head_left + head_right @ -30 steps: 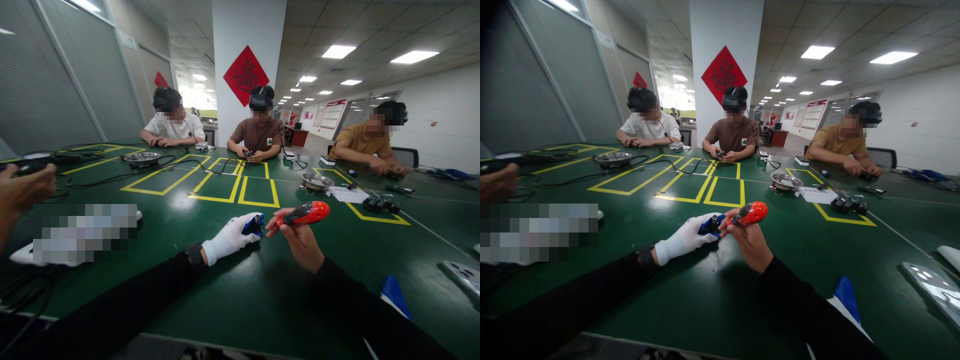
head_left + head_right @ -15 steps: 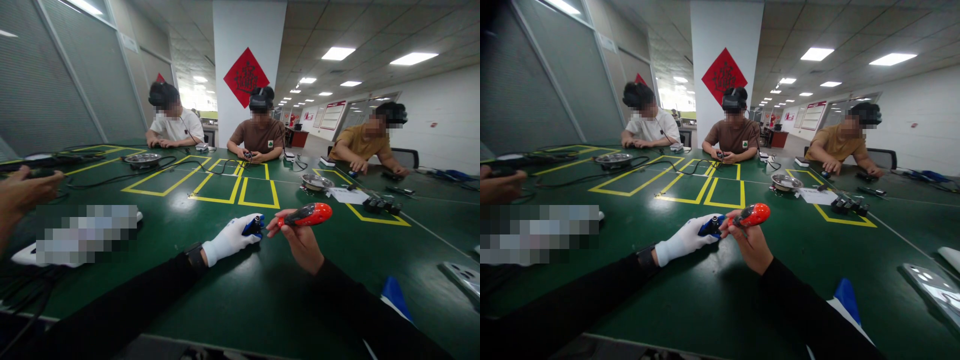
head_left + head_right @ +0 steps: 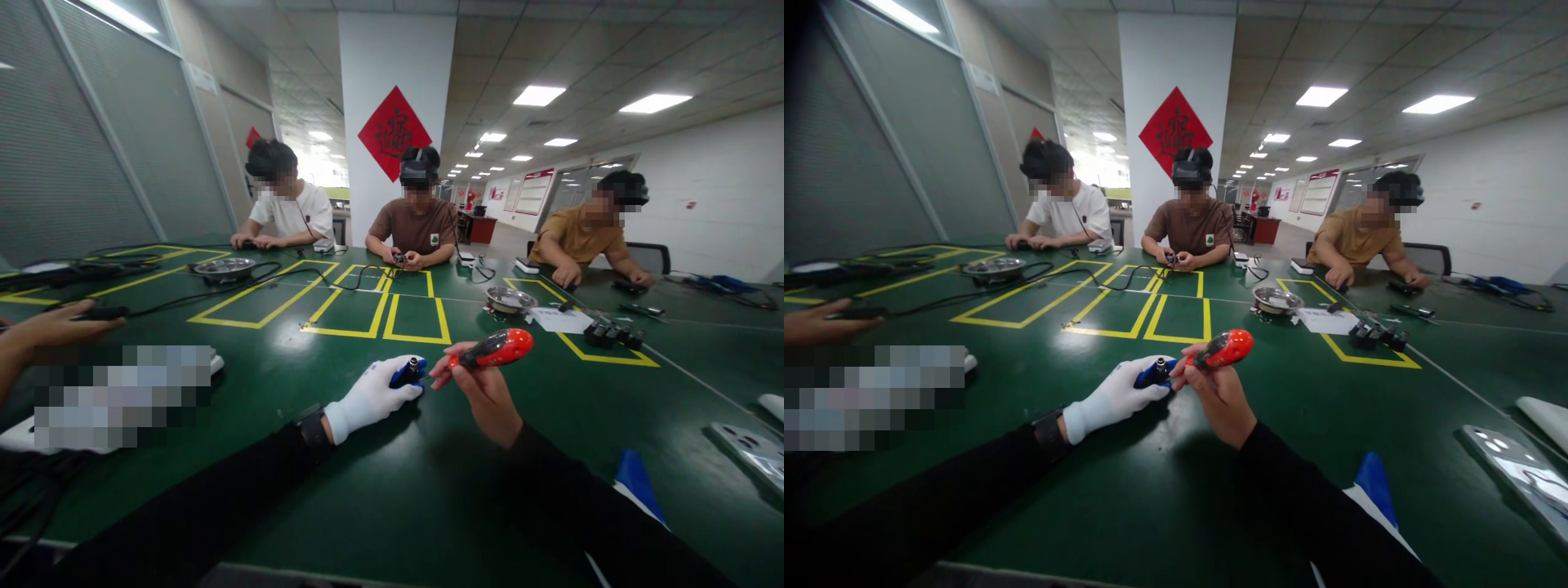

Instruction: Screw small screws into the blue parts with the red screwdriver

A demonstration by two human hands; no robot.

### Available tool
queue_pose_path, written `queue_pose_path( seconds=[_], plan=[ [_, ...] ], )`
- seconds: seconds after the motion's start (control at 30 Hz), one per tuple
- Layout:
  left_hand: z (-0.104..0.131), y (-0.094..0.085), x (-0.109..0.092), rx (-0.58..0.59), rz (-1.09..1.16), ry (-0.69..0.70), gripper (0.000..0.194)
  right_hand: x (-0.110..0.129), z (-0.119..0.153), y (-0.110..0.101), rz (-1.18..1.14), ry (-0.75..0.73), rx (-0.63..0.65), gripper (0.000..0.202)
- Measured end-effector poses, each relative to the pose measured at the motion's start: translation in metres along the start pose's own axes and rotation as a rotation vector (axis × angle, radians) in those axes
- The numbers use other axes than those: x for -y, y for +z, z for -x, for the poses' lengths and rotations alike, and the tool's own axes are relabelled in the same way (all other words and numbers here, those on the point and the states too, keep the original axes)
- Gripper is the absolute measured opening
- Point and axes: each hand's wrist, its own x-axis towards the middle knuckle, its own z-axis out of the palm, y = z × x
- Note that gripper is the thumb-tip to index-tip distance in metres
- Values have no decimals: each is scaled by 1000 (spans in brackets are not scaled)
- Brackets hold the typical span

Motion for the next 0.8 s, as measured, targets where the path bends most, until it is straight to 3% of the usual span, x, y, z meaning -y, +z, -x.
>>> queue_pose_path(
  seconds=[0.27, 0.47, 0.8],
  plan=[
    [0, 0, -7, -27, 53, -24, 39, 4, 0, -1, -61, 6, 15, 23],
    [-1, 3, -4, -25, 86, -60, 42, 5, -4, 0, 25, -13, -146, 13],
    [-1, 2, -3, -31, 70, -37, 42, 7, -10, -2, -260, 189, -113, 17]
  ],
)
